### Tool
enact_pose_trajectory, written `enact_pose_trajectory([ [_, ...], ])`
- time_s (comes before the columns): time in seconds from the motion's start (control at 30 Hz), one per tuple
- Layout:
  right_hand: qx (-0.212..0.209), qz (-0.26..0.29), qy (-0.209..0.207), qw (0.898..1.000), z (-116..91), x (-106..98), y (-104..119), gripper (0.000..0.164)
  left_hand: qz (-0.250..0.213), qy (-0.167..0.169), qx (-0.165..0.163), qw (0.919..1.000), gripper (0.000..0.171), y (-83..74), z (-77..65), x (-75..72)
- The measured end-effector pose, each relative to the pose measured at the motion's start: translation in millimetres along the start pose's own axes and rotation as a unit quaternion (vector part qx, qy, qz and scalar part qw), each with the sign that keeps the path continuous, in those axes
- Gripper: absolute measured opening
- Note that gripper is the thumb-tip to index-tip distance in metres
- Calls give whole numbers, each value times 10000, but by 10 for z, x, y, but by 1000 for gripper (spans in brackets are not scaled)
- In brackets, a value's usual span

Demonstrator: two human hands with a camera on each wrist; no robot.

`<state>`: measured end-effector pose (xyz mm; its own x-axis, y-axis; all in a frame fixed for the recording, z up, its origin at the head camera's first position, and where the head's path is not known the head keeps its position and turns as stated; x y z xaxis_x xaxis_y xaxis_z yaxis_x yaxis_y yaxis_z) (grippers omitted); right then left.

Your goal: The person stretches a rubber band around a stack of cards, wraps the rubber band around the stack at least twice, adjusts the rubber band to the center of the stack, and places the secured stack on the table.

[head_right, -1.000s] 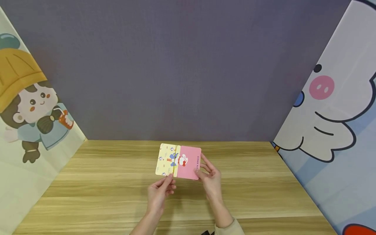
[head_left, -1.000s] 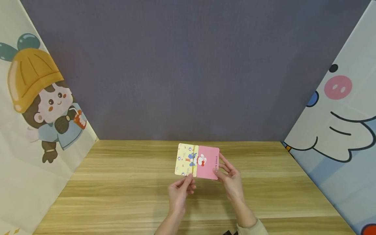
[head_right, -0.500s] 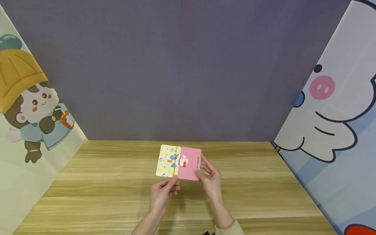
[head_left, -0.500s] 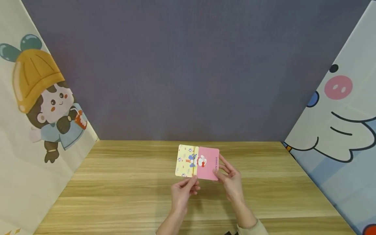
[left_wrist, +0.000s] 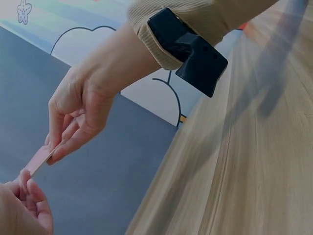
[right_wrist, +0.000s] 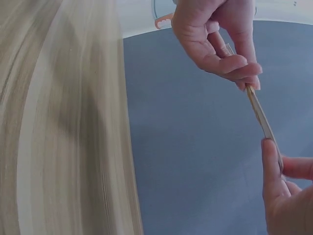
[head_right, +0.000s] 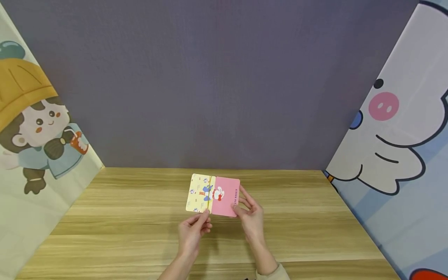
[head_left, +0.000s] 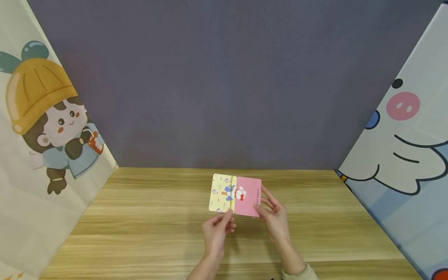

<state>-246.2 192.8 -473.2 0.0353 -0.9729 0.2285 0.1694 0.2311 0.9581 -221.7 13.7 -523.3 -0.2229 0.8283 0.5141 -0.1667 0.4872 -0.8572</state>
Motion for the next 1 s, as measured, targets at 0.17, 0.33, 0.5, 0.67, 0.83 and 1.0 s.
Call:
enact_pose_trajectory([
  [0.17, 232, 14, -235, 9995, 94, -142, -335, 67, -202, -124, -194, 9995, 36, 41, -24, 34],
  [0.33, 358, 24, -332, 9988, 87, -143, -336, 66, -268, 266, -89, 9992, 28, -135, -109, 133],
  [0.5, 80, 167, 115, 9998, 13, -4, -130, 64, -401, 670, -5, 9969, 16, -582, -302, 313],
  [0.67, -192, 145, 335, 9991, -131, 252, 311, 61, -175, 240, -404, 9987, 25, -820, -354, 343],
  [0.83, -128, 394, 237, 9989, -200, 384, 483, 63, -38, 236, -169, 9996, 28, -385, -154, 85],
  [1.0, -30, 230, -15, 9997, -277, 510, 686, 60, -228, 126, -196, 9995, 34, -50, -17, -22],
])
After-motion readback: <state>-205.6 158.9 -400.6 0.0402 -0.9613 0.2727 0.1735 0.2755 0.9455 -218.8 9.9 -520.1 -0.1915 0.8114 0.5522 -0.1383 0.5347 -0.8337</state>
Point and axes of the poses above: each hand's wrist, its own z-axis towards the middle knuckle, its own x-axis out of the palm, y = z × x, the point moved 3 cm from there along z, towards the middle knuckle, and after that the axes turned 7 degrees about x, right-handed, at the moved point
